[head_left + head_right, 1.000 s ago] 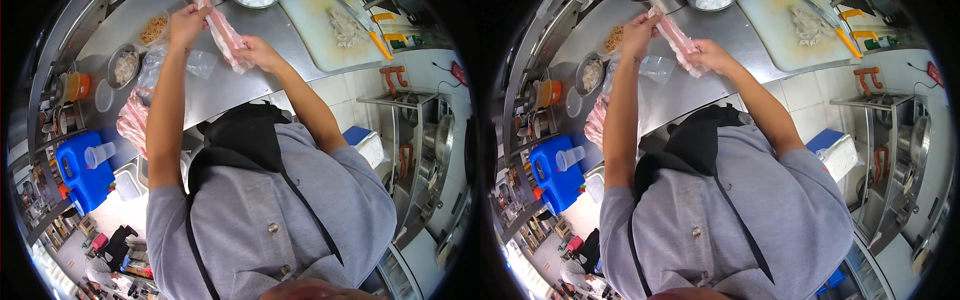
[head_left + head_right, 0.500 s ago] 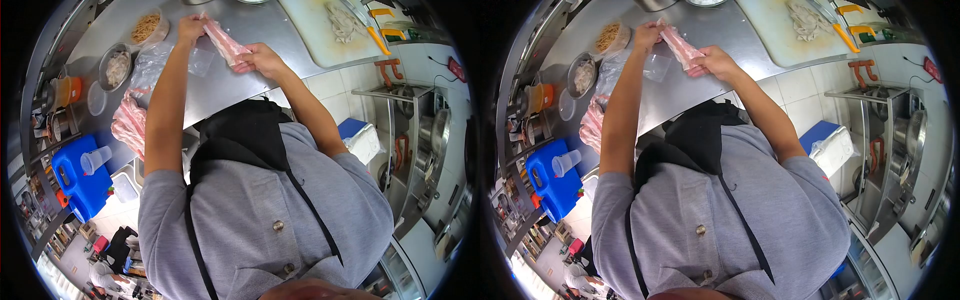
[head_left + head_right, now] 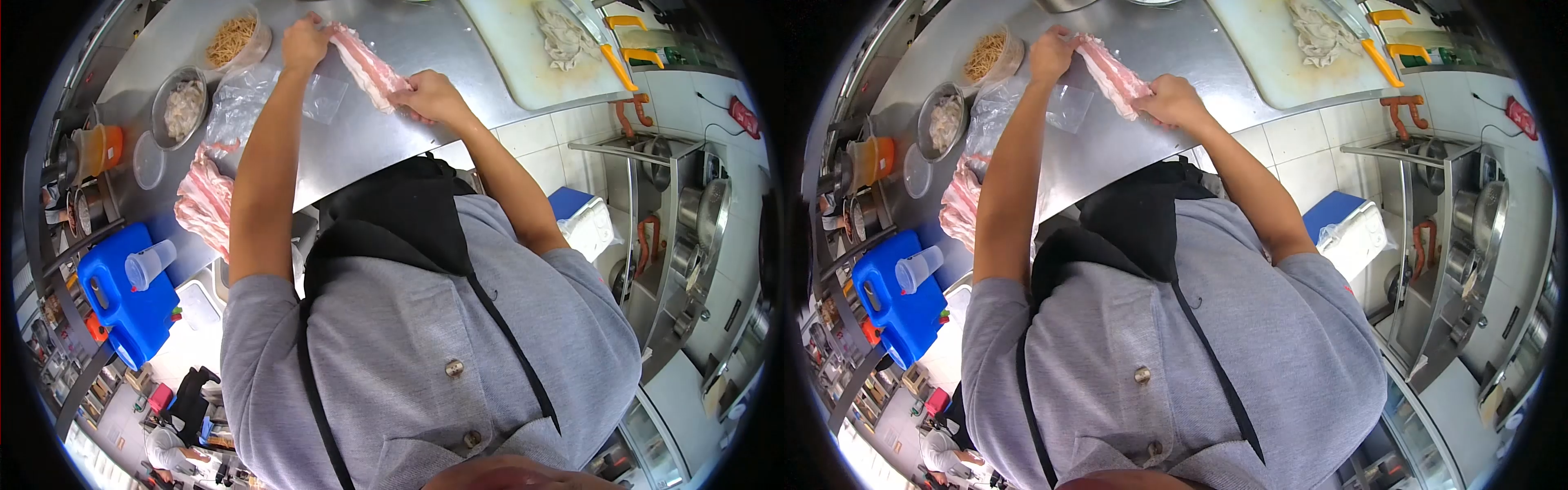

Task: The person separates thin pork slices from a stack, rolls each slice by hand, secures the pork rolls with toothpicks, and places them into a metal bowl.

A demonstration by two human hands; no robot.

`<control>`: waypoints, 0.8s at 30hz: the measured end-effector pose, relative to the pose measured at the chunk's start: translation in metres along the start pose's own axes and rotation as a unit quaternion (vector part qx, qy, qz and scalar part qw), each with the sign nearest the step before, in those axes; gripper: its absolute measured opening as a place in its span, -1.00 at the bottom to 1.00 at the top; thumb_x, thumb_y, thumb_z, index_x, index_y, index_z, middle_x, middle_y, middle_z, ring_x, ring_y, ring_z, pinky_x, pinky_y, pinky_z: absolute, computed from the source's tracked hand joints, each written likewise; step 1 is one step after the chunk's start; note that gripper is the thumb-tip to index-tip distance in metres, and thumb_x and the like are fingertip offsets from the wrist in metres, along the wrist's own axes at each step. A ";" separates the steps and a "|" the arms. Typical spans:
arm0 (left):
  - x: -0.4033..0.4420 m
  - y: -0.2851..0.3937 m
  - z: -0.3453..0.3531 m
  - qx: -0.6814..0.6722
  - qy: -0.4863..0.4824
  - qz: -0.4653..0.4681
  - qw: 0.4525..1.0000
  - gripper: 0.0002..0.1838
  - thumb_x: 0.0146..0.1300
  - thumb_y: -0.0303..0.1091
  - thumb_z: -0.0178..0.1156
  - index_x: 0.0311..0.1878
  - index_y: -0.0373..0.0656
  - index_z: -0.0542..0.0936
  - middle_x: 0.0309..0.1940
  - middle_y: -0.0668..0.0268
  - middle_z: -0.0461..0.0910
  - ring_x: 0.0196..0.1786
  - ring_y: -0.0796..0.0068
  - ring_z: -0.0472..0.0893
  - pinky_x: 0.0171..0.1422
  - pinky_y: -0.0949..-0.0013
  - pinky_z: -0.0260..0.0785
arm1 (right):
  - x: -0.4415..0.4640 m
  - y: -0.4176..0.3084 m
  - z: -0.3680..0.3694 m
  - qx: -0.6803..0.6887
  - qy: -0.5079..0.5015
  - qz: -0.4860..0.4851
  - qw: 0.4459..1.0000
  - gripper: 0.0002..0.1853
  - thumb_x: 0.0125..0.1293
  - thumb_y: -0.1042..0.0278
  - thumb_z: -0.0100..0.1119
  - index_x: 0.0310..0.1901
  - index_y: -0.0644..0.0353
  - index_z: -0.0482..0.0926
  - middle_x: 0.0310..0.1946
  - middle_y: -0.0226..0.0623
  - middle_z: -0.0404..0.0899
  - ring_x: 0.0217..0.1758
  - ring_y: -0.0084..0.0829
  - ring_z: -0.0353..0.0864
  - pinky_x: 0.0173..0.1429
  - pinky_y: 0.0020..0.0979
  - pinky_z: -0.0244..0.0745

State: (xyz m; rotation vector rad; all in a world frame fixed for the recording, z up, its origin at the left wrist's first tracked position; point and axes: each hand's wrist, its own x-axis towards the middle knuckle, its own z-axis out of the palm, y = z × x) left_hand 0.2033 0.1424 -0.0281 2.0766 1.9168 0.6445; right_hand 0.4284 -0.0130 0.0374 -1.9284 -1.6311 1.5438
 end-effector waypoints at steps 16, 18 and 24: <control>-0.057 0.010 -0.022 -0.039 -0.068 0.251 0.965 -0.70 0.15 -0.29 0.40 -0.02 -0.02 0.76 0.08 0.39 0.65 0.08 0.18 0.57 0.21 0.14 0.50 | 0.012 0.026 0.042 -0.414 0.261 -0.464 0.738 -0.89 0.06 0.49 0.21 -0.35 0.29 0.56 -0.28 -0.15 0.56 -0.14 -0.09 0.72 -0.25 -0.21 0.73; -0.057 0.009 -0.024 -0.047 -0.060 0.255 0.964 -0.69 0.13 -0.30 0.40 -0.02 -0.07 0.76 0.09 0.36 0.65 0.10 0.16 0.58 0.25 0.14 0.48 | 0.007 0.026 0.039 -0.415 0.256 -0.478 0.731 -0.87 0.08 0.49 0.20 -0.31 0.30 0.55 -0.28 -0.14 0.56 -0.12 -0.13 0.72 -0.22 -0.25 0.74; -0.054 0.007 -0.027 -0.060 -0.085 0.268 0.958 -0.64 0.15 -0.28 0.43 0.04 -0.12 0.73 0.16 0.25 0.62 0.19 0.13 0.56 0.33 0.15 0.42 | 0.007 0.037 0.046 -0.397 0.254 -0.482 0.739 -0.90 0.07 0.43 0.20 -0.38 0.25 0.56 -0.32 -0.18 0.56 -0.18 -0.20 0.72 -0.21 -0.29 0.69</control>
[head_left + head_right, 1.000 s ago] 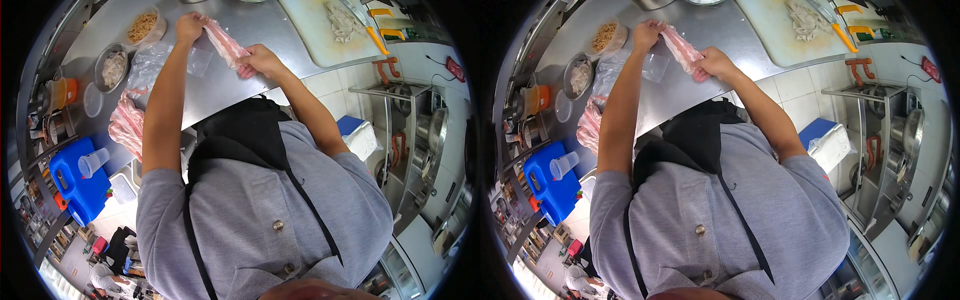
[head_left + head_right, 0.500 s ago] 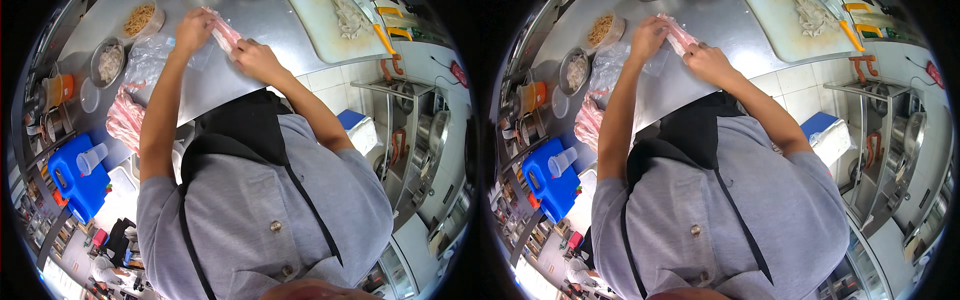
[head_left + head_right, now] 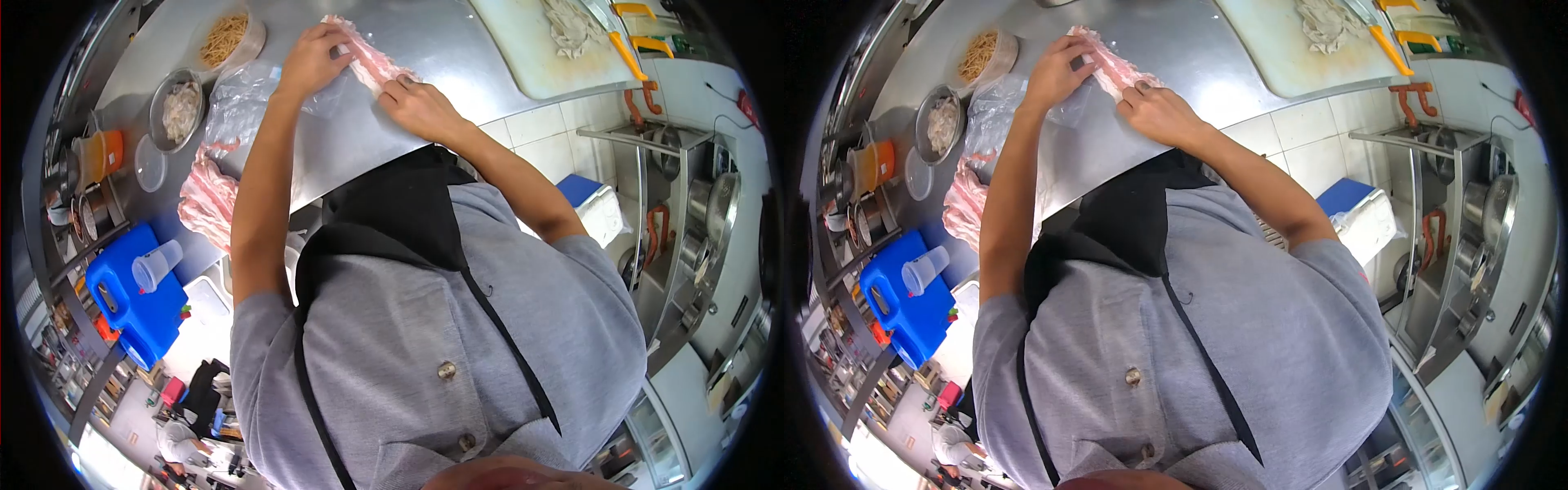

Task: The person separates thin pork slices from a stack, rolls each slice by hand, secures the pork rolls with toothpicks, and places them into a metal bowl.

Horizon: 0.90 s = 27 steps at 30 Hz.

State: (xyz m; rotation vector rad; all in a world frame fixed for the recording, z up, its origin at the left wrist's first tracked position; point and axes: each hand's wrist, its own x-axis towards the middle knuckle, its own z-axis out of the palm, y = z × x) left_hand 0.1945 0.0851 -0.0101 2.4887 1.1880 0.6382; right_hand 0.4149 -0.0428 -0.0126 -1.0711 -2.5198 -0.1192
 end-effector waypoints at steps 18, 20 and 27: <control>0.075 0.011 -0.012 0.026 -0.300 0.105 0.948 -0.65 0.02 -0.55 0.32 -0.05 -0.18 0.65 -0.11 0.19 0.62 0.15 0.11 0.48 0.23 0.13 0.40 | 0.019 0.013 0.000 0.179 -0.071 0.437 0.879 -0.67 0.10 0.21 0.36 -0.16 0.23 0.62 -0.13 0.03 0.62 -0.09 0.07 0.67 -0.01 -0.05 0.59; 0.087 0.011 -0.010 0.057 -0.332 0.097 0.937 -0.66 -0.02 -0.54 0.34 -0.09 -0.18 0.64 -0.15 0.20 0.62 0.13 0.11 0.48 0.19 0.13 0.41 | 0.021 0.008 -0.002 0.180 -0.063 0.443 0.876 -0.67 0.10 0.23 0.36 -0.16 0.24 0.62 -0.15 0.03 0.65 -0.08 0.07 0.68 -0.01 -0.04 0.59; 0.099 0.014 -0.005 0.099 -0.377 0.120 0.913 -0.78 -0.12 -0.52 0.33 -0.31 -0.21 0.62 -0.26 0.23 0.62 0.00 0.10 0.46 0.05 0.14 0.41 | 0.019 0.003 0.004 0.200 -0.012 0.490 0.849 -0.67 0.08 0.29 0.37 -0.11 0.22 0.66 -0.25 0.01 0.73 -0.12 0.03 0.73 -0.03 -0.04 0.58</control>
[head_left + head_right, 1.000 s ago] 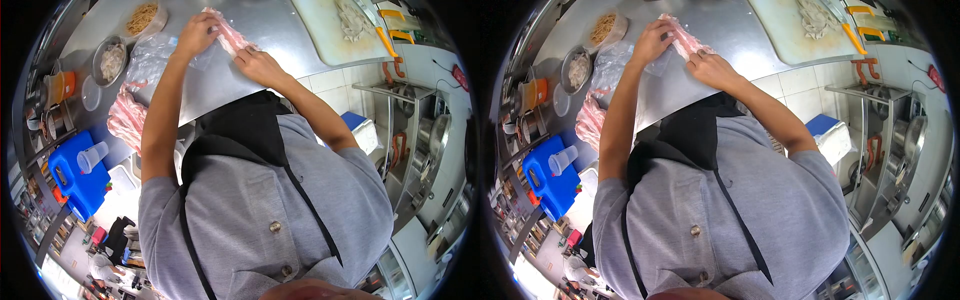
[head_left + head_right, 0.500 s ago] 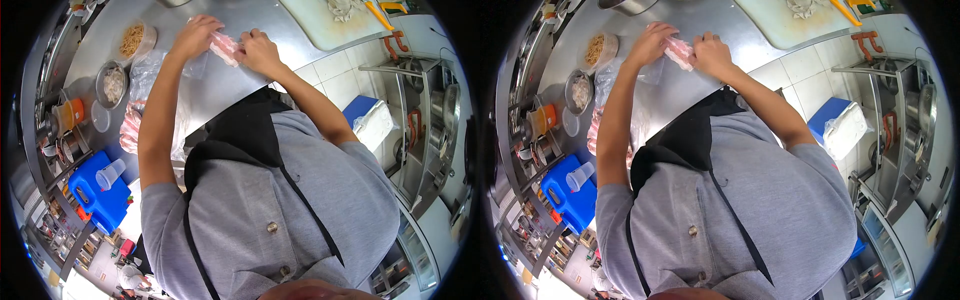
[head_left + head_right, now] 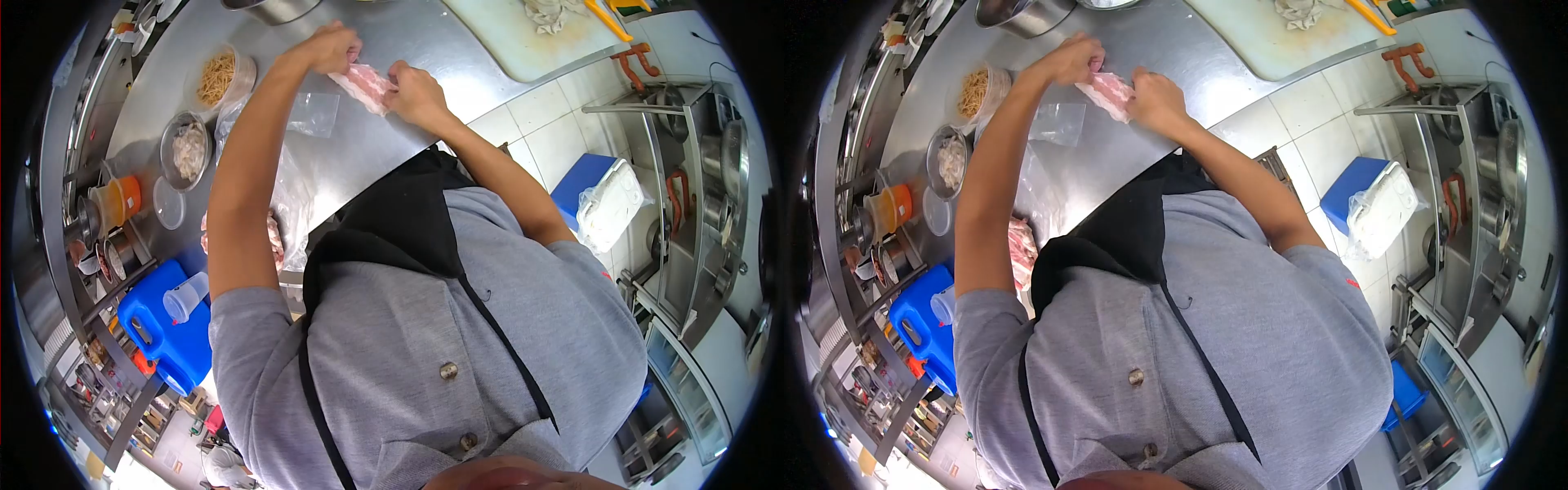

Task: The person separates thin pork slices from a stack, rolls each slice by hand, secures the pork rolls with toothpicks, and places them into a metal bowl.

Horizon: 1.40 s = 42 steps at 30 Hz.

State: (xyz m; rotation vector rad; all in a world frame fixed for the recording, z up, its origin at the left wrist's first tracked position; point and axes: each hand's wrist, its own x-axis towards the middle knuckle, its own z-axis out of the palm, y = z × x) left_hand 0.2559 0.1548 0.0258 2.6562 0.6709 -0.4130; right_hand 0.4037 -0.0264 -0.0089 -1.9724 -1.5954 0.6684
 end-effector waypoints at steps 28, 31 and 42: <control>-0.031 0.034 0.017 -0.002 0.114 0.122 0.986 -0.77 -0.04 -0.58 0.31 -0.27 -0.09 0.70 -0.19 0.45 0.64 0.11 0.29 0.49 0.25 0.13 0.26 | -0.035 0.015 0.006 -0.063 0.065 -0.283 0.955 -0.73 0.05 0.54 0.34 -0.15 0.09 0.71 -0.13 -0.43 0.55 -0.05 -0.25 0.54 -0.20 -0.24 0.66; -0.024 0.030 0.002 -0.012 0.059 0.074 0.995 -0.81 -0.07 -0.55 0.35 -0.34 -0.08 0.69 -0.27 0.44 0.60 0.04 0.29 0.49 0.23 0.16 0.27 | -0.034 0.016 0.006 -0.036 0.071 -0.266 0.961 -0.75 0.08 0.53 0.33 -0.16 0.07 0.71 -0.16 -0.41 0.54 -0.07 -0.25 0.55 -0.21 -0.24 0.66; -0.055 0.019 0.014 0.106 0.186 0.142 0.967 -0.92 0.08 -0.46 0.30 -0.35 -0.08 0.74 -0.14 0.39 0.61 0.07 0.27 0.53 0.35 0.11 0.36 | -0.036 0.022 0.004 -0.073 0.058 -0.316 0.944 -0.81 0.00 0.51 0.31 -0.28 0.10 0.70 -0.19 -0.33 0.53 -0.05 -0.20 0.55 -0.23 -0.19 0.63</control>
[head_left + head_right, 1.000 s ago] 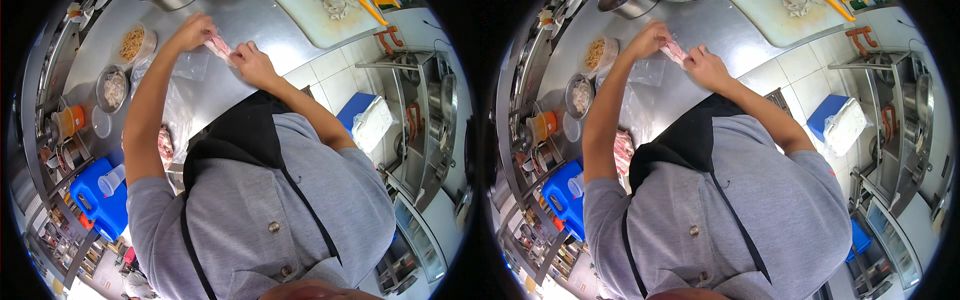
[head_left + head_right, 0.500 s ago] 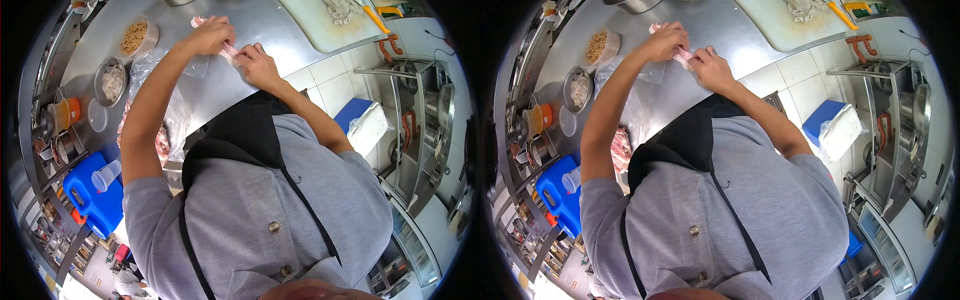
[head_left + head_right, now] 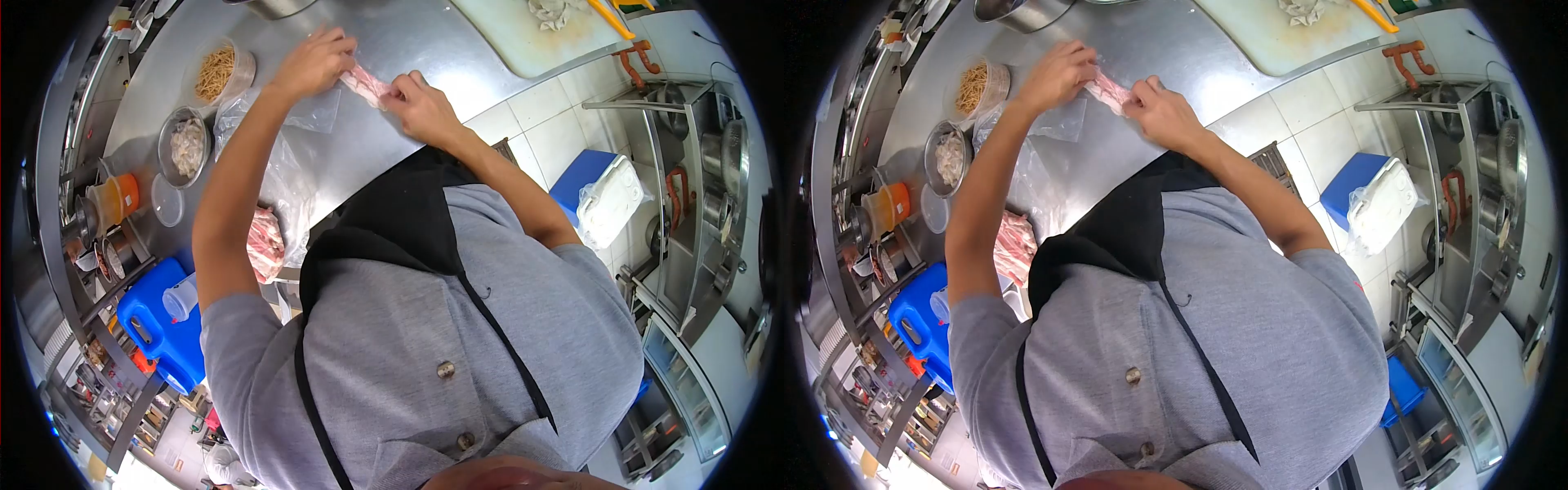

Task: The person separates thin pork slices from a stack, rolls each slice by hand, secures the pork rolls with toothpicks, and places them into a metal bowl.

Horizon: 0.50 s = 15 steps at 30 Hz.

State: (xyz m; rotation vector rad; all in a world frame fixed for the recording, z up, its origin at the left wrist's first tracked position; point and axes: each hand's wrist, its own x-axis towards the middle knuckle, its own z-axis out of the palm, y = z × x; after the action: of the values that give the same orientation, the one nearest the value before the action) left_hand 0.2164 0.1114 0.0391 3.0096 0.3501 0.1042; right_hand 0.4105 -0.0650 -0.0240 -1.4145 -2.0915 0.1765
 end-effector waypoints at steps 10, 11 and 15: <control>-0.007 0.029 0.019 -0.038 0.145 -0.042 0.988 -0.82 0.07 -0.47 0.29 -0.21 -0.12 0.72 -0.06 0.37 0.63 0.12 0.28 0.55 0.25 0.23 0.45 | 0.031 0.009 0.013 0.045 0.091 0.049 0.994 -0.87 0.10 0.36 0.35 -0.28 0.10 0.72 -0.18 -0.36 0.54 -0.06 -0.20 0.53 -0.24 -0.20 0.64; -0.006 0.028 0.019 -0.041 0.123 -0.034 0.991 -0.81 0.05 -0.47 0.30 -0.22 -0.12 0.71 -0.09 0.39 0.62 0.12 0.30 0.55 0.22 0.23 0.46 | 0.032 0.010 0.014 0.036 0.071 0.036 0.996 -0.86 0.12 0.35 0.35 -0.25 0.09 0.73 -0.18 -0.36 0.54 -0.06 -0.20 0.53 -0.24 -0.20 0.64; -0.013 0.020 0.027 -0.011 0.093 -0.012 0.996 -0.83 0.04 -0.45 0.28 -0.25 -0.13 0.70 -0.15 0.42 0.60 0.10 0.34 0.56 0.16 0.24 0.49 | 0.031 0.008 0.012 -0.043 0.010 -0.022 0.999 -0.83 0.19 0.34 0.31 -0.18 0.06 0.76 -0.20 -0.36 0.53 -0.04 -0.23 0.54 -0.25 -0.24 0.66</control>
State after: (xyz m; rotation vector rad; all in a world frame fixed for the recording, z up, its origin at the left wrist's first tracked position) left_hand 0.2105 0.0859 0.0137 2.9797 0.3980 0.3840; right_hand 0.4028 -0.0317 -0.0243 -1.4117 -2.1346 0.0548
